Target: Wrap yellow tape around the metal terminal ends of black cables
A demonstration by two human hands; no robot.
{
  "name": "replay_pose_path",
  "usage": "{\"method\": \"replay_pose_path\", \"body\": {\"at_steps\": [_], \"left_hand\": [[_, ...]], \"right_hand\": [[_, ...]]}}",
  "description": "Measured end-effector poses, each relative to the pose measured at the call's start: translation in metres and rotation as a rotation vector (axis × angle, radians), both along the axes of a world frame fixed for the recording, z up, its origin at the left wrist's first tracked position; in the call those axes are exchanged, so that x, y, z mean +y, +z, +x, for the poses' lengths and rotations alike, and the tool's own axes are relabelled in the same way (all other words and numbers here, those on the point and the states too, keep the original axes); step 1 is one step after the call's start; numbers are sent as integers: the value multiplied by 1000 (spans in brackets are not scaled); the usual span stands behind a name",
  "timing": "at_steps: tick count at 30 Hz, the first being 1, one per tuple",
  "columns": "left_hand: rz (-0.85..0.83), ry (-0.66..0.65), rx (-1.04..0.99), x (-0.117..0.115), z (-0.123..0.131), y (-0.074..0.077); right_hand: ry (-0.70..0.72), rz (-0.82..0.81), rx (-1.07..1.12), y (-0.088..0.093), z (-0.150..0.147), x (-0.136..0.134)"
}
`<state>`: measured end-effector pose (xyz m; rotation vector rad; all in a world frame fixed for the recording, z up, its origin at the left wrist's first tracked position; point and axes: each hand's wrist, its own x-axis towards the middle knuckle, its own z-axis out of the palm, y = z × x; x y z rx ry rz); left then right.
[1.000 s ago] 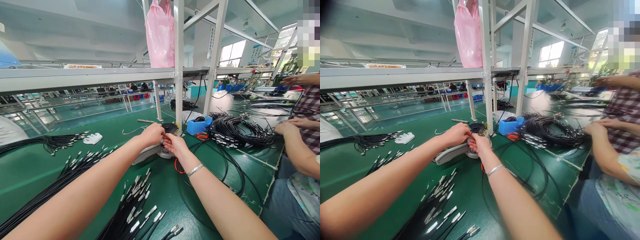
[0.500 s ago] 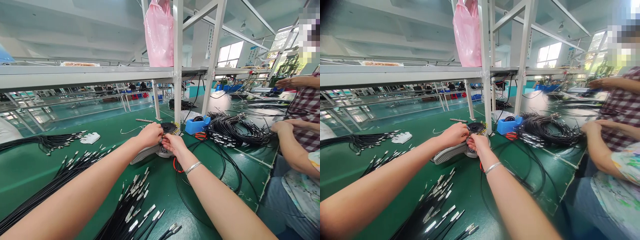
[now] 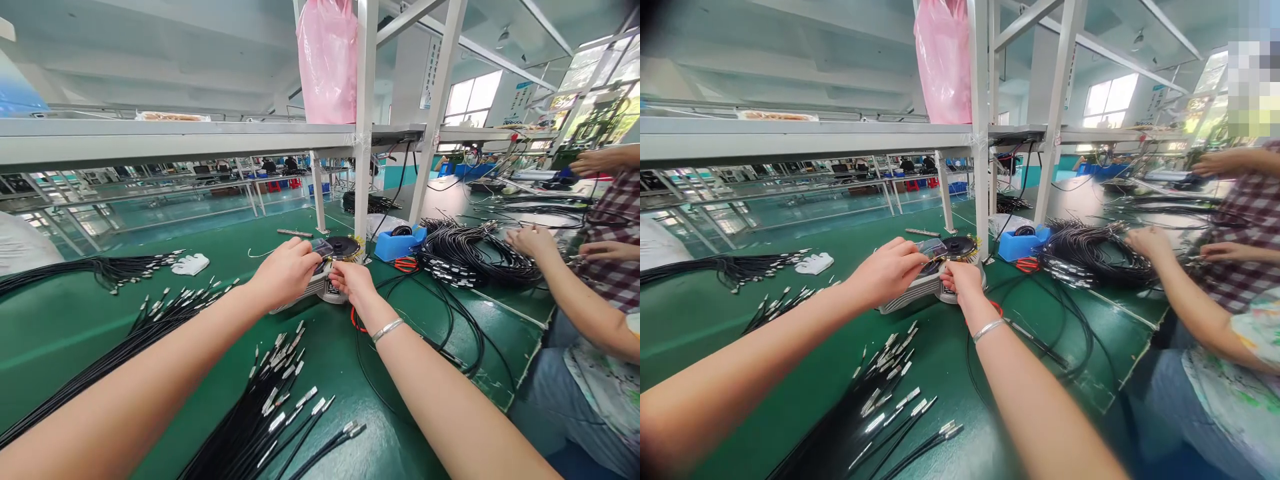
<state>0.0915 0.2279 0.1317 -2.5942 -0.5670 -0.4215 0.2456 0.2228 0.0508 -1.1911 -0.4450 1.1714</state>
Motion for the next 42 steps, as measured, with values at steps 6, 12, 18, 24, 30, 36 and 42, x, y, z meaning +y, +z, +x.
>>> {"method": "replay_pose_path", "body": {"at_steps": [6,12,18,24,30,36,42], "left_hand": [[-192,31,-214,-93,-73,-23],[-369,138,-411,-169,-123,-69],[-468,208,-527,-188,-139,-100],[-492,241,-594,-190,-147,-104],[-542,238,-592,-192,-142,-106],[-587,300,-617,-191,-142,-99],[-672,441,-610,-198,-151,-88]], "right_hand": [[-46,-1,71,-6,-3,-1],[-71,-3,77,-2,-5,3],[-86,16,45,-4,-9,2],[-134,17,40,-8,-13,-3],[-184,37,23,-11,-16,-4],[-218,36,-17,-4,-19,-8],[-200,93,-81,11,-16,-37]]}}
